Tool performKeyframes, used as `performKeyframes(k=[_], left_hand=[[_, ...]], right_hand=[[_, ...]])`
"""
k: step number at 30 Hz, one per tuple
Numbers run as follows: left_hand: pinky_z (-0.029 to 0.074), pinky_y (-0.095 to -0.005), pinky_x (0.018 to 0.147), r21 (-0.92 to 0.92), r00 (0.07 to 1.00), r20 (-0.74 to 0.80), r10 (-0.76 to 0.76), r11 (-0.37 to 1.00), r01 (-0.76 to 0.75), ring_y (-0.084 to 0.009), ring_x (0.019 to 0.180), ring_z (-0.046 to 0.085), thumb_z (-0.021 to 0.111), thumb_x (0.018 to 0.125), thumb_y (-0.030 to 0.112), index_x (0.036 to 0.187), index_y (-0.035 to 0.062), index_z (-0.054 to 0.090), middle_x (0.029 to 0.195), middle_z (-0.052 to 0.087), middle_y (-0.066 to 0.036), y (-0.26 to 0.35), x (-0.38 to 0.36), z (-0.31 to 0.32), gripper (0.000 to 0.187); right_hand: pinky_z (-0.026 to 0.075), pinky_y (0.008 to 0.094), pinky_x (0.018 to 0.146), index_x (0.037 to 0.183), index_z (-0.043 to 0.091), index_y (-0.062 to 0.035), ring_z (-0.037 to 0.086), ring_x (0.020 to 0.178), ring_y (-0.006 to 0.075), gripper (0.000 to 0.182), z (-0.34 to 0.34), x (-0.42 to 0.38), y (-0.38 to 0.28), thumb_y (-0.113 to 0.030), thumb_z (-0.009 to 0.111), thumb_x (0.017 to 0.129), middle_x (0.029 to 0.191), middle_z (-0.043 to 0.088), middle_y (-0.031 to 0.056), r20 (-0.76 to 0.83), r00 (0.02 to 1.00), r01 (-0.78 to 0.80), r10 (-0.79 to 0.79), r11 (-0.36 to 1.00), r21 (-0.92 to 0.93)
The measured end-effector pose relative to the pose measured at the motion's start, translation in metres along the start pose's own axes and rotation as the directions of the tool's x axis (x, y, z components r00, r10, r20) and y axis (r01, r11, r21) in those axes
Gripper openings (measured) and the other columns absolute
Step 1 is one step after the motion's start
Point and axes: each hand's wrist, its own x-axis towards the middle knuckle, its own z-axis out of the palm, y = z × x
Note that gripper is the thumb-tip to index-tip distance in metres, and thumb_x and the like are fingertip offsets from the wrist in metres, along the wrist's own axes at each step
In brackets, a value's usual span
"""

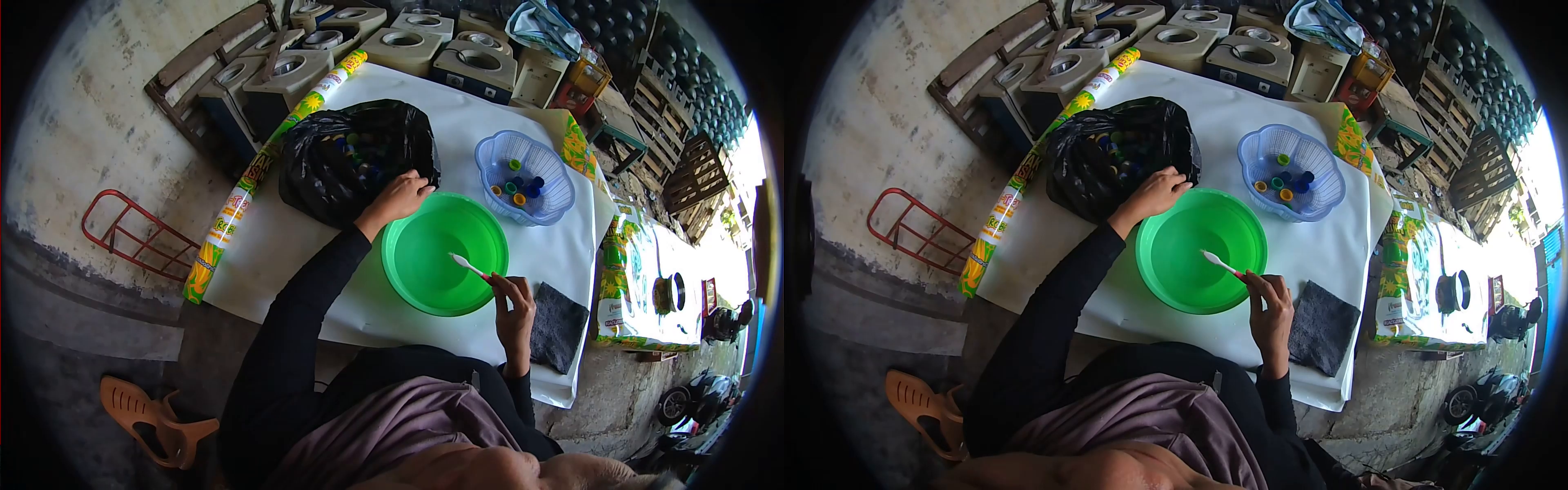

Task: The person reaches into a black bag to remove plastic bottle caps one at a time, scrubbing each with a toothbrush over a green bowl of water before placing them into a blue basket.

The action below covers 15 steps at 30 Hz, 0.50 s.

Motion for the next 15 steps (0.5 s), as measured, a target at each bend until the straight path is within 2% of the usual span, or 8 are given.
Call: performKeyframes(k=[1,5,7,9,11,12,13,15], left_hand=[[0.054,-0.0460,0.092,0.007,0.993,0.110,-0.039,0.999,0.038,-0.0421,0.101,0.068,0.062,0.103,0.028,0.118,-0.0040,0.070,0.104,0.071,-0.022,-0.002,0.005,0.003,0.036],[0.054,-0.0489,0.092,-0.163,1.000,-0.017,-0.012,0.987,0.009,-0.0417,0.108,0.068,0.055,0.105,0.022,0.114,0.0023,0.071,0.115,0.071,-0.025,0.003,0.001,-0.015,0.027],[0.056,-0.0430,0.083,0.030,0.984,-0.063,0.166,0.986,-0.165,-0.0363,0.088,0.071,0.064,0.098,0.014,0.114,0.0022,0.069,0.104,0.073,-0.021,-0.002,0.001,-0.037,0.020],[0.055,-0.0376,0.076,-0.137,0.972,-0.225,0.067,0.986,-0.100,-0.0312,0.077,0.069,0.068,0.093,0.003,0.106,0.0012,0.064,0.092,0.069,-0.016,-0.005,0.002,-0.056,0.014],[0.054,-0.0355,0.075,-0.089,0.921,-0.390,-0.014,0.996,-0.023,-0.0282,0.077,0.068,0.070,0.088,-0.005,0.104,0.0014,0.056,0.087,0.063,-0.012,-0.021,0.004,-0.072,0.021],[0.053,-0.0422,0.077,0.012,0.922,-0.388,0.008,1.000,-0.004,-0.0308,0.086,0.066,0.073,0.085,-0.004,0.104,0.0032,0.051,0.092,0.063,-0.014,-0.037,0.006,-0.079,0.030],[0.053,-0.0441,0.080,0.026,0.931,-0.363,-0.034,0.999,0.047,-0.0332,0.091,0.067,0.074,0.085,-0.002,0.106,0.0020,0.056,0.094,0.064,-0.015,-0.053,0.005,-0.082,0.028],[0.054,-0.0472,0.085,0.292,0.940,-0.340,-0.015,0.949,0.121,-0.0372,0.096,0.067,0.074,0.084,0.000,0.102,0.0003,0.065,0.102,0.067,-0.017,-0.086,0.000,-0.073,0.020]], right_hand=[[0.054,0.0367,0.075,0.114,0.077,-0.0083,0.069,0.085,0.0249,0.026,0.000,-0.001,0.000,0.000,0.073,0.090,0.097,0.071,0.0091,0.002,1.000,0.007,-0.007,1.000,-0.001],[0.053,0.0384,0.075,0.115,0.076,-0.0109,0.068,0.085,0.0258,0.025,-0.002,-0.004,0.001,-0.004,0.073,0.091,0.097,0.070,0.0073,-0.018,1.000,0.008,-0.008,1.000,0.004],[0.053,0.0387,0.075,0.115,0.076,-0.0113,0.068,0.085,0.0258,0.025,-0.003,-0.006,0.004,-0.004,0.073,0.091,0.097,0.070,0.0071,-0.031,1.000,0.004,-0.004,1.000,-0.003],[0.052,0.0389,0.076,0.115,0.077,-0.0118,0.068,0.085,0.0258,0.025,-0.003,-0.006,0.005,-0.004,0.073,0.091,0.096,0.070,0.0069,-0.036,0.999,0.007,-0.008,1.000,-0.020],[0.052,0.0388,0.077,0.114,0.077,-0.0122,0.067,0.086,0.0259,0.025,-0.003,-0.006,0.005,-0.005,0.073,0.091,0.096,0.070,0.0067,-0.038,0.999,-0.002,0.002,1.000,-0.015],[0.052,0.0388,0.077,0.114,0.077,-0.0125,0.067,0.086,0.0260,0.025,-0.002,-0.006,0.005,-0.005,0.073,0.091,0.096,0.070,0.0066,-0.036,0.999,-0.003,0.003,1.000,-0.011],[0.052,0.0388,0.077,0.114,0.077,-0.0125,0.067,0.086,0.0261,0.025,-0.002,-0.007,0.005,-0.005,0.073,0.091,0.096,0.070,0.0066,-0.035,0.999,-0.005,0.004,1.000,-0.008],[0.051,0.0387,0.077,0.114,0.077,-0.0126,0.067,0.085,0.0263,0.025,0.000,-0.007,0.005,-0.005,0.073,0.091,0.096,0.070,0.0066,-0.036,0.999,-0.002,0.002,1.000,-0.004]])
